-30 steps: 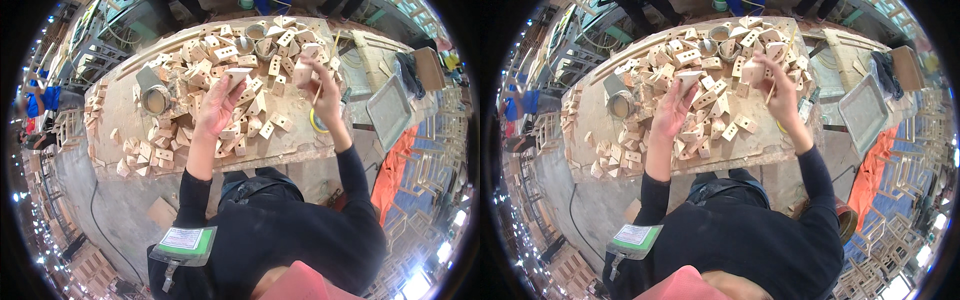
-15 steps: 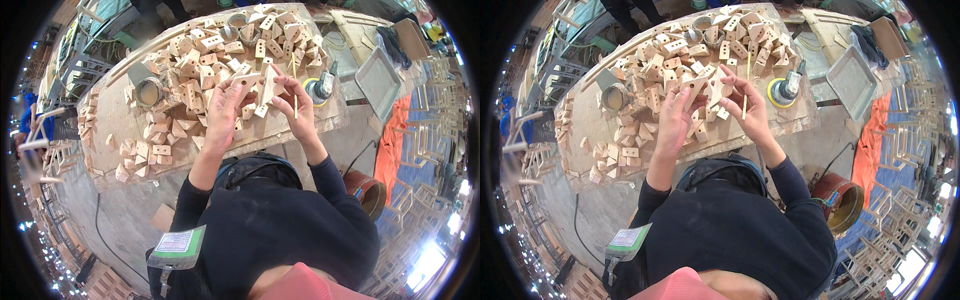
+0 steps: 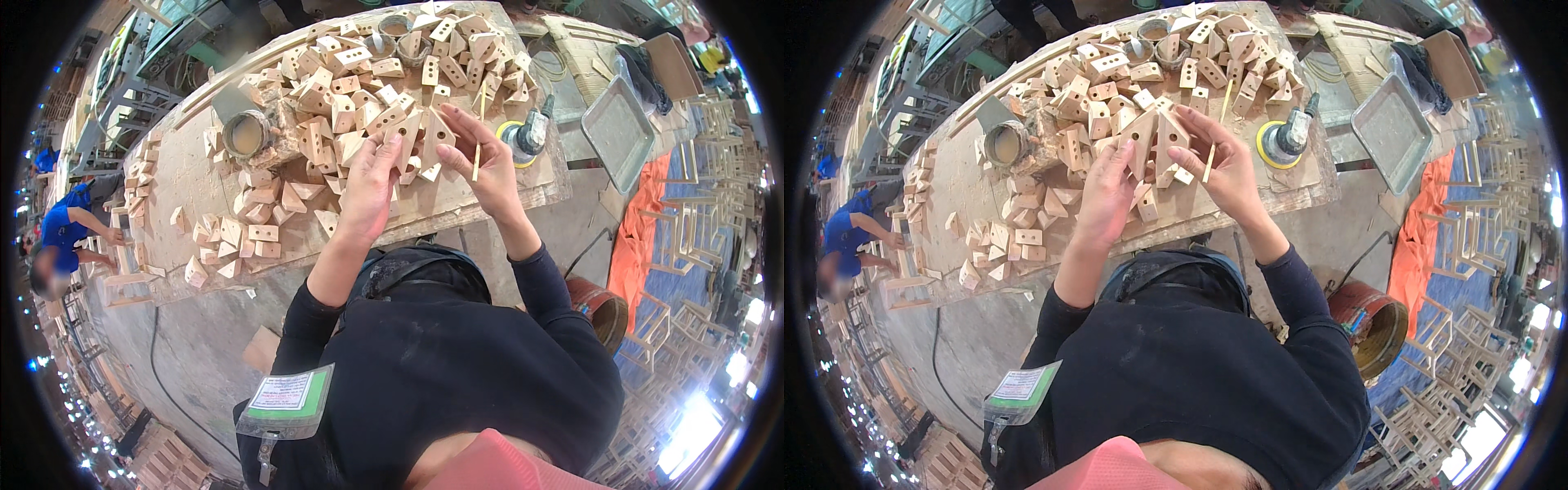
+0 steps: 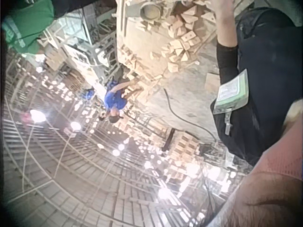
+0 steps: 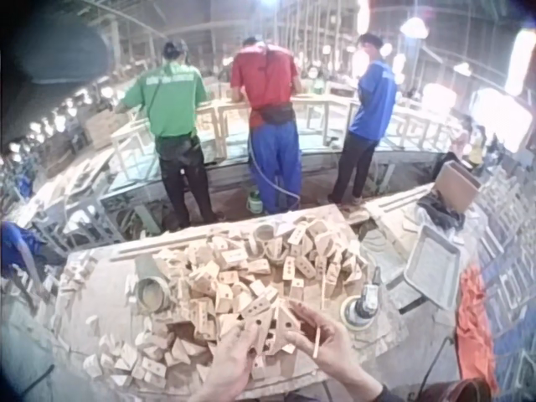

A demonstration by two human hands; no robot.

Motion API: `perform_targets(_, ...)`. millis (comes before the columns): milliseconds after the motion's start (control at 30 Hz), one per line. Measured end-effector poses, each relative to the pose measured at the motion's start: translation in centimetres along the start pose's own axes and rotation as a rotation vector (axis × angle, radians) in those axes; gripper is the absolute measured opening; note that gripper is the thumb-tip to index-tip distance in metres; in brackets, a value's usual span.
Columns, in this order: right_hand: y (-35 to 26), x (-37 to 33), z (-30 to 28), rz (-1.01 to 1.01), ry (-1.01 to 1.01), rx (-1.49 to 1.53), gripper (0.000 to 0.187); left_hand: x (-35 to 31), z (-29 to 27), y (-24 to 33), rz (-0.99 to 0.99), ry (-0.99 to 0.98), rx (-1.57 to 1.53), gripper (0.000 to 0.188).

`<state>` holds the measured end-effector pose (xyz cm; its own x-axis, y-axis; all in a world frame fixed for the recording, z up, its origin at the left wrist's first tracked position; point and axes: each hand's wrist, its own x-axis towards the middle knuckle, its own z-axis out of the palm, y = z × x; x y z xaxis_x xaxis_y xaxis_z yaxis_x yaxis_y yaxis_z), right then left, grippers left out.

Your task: The person applies glue to small wooden blocks using a brush and assembles them into larger units. They pick up blocks, apply glue to specific faces, and press pieces together, repeating the process across multiple units.

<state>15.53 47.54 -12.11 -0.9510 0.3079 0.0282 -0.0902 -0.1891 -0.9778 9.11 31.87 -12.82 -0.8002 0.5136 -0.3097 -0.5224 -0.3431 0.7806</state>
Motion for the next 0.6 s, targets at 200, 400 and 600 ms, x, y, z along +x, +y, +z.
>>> perform_targets(200,1.2,-0.7,0.1,0.164,0.036,0.119,0.047,-0.6,0.3,-0.4,0.153,-0.075,0.099,0.044)
perform_targets(400,0.9,-1.1,-0.6,0.153,0.055,0.141,0.043,-0.6,-1.3,0.7,0.314,-0.163,0.704,0.043)
perform_targets(600,-2.2,-1.1,-4.7,0.278,-0.225,-0.011,0.047,0.1,0.6,4.8,0.696,-0.397,1.379,0.069)
